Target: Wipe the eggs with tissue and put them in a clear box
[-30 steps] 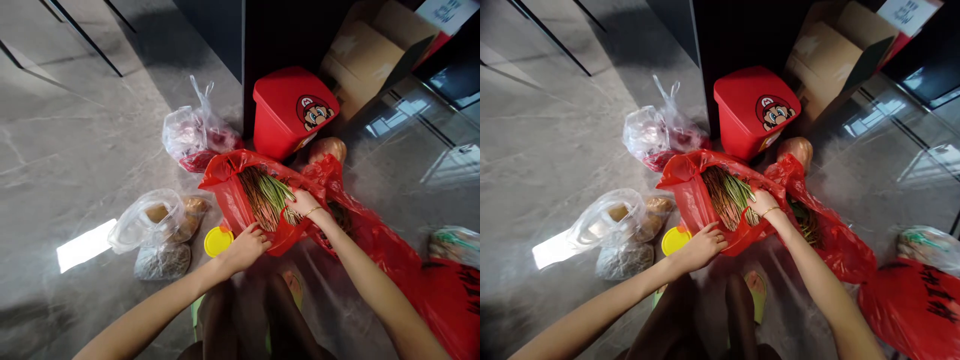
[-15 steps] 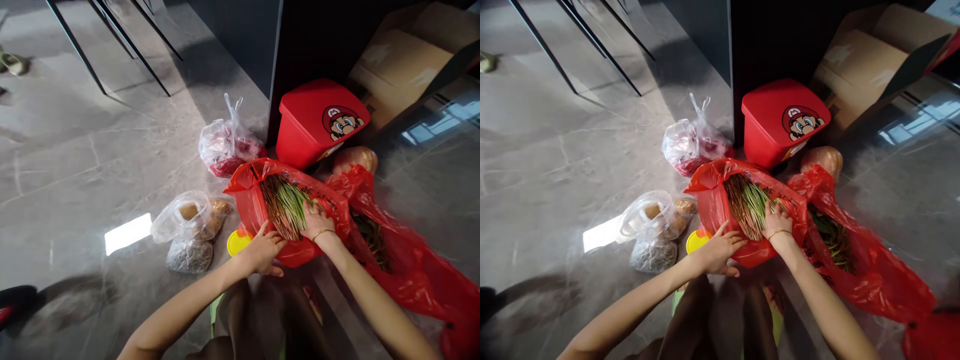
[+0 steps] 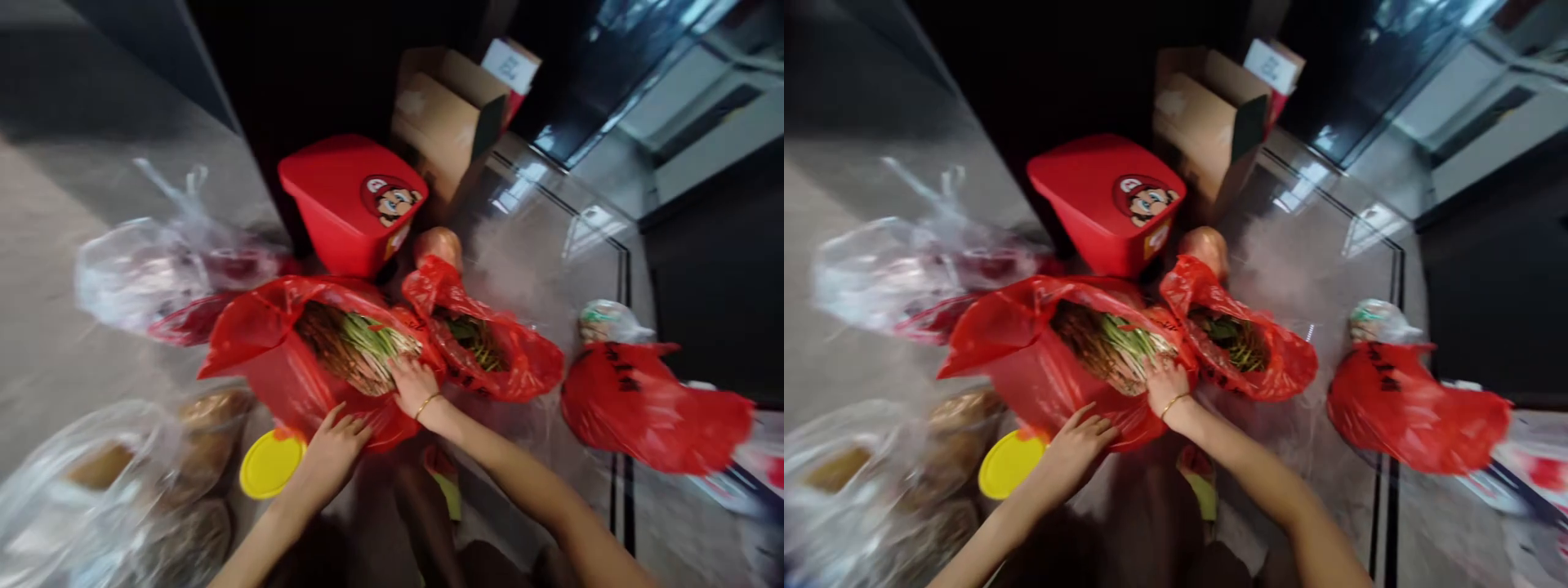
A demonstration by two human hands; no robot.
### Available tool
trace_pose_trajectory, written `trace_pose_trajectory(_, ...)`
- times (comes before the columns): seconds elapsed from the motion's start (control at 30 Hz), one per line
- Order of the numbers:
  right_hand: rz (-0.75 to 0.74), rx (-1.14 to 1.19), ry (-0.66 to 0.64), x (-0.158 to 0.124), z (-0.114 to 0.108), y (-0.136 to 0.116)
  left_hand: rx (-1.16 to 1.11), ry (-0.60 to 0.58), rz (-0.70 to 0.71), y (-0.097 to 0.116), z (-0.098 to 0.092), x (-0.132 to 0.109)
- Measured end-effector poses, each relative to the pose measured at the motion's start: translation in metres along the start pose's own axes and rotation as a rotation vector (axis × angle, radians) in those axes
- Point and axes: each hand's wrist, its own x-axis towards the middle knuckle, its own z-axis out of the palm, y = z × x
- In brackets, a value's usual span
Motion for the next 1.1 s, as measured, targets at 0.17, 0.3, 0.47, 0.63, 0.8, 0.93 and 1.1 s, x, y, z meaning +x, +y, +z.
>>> trace_pose_trajectory(0.17,0.138,0.117,-0.029,0.004,0.006,0.021,0.013,0.036,0.074,0.005,-0.008,0.021)
trace_pose_trajectory(0.3,0.043,0.188,-0.013,-0.009,0.001,0.031,-0.029,0.0,0.011,0.018,-0.021,0.027)
trace_pose_trajectory(0.47,-0.251,0.355,0.292,-0.019,0.014,0.036,-0.097,-0.122,0.023,0.022,-0.035,0.011)
trace_pose_trajectory(0.63,-0.441,0.41,0.395,0.002,0.011,0.022,-0.228,0.111,-0.023,0.009,-0.057,-0.027)
trace_pose_trajectory(0.8,-0.426,0.241,0.432,0.015,-0.015,-0.01,-0.211,0.594,-0.598,-0.034,-0.061,-0.093)
trace_pose_trajectory(0.93,-0.546,0.058,0.367,0.033,-0.033,-0.043,-0.062,0.631,-1.197,-0.085,-0.034,-0.151)
trace_pose_trajectory(1.1,-0.916,-0.078,0.349,0.046,-0.069,-0.121,-0.046,0.308,-1.026,-0.091,0.002,-0.176)
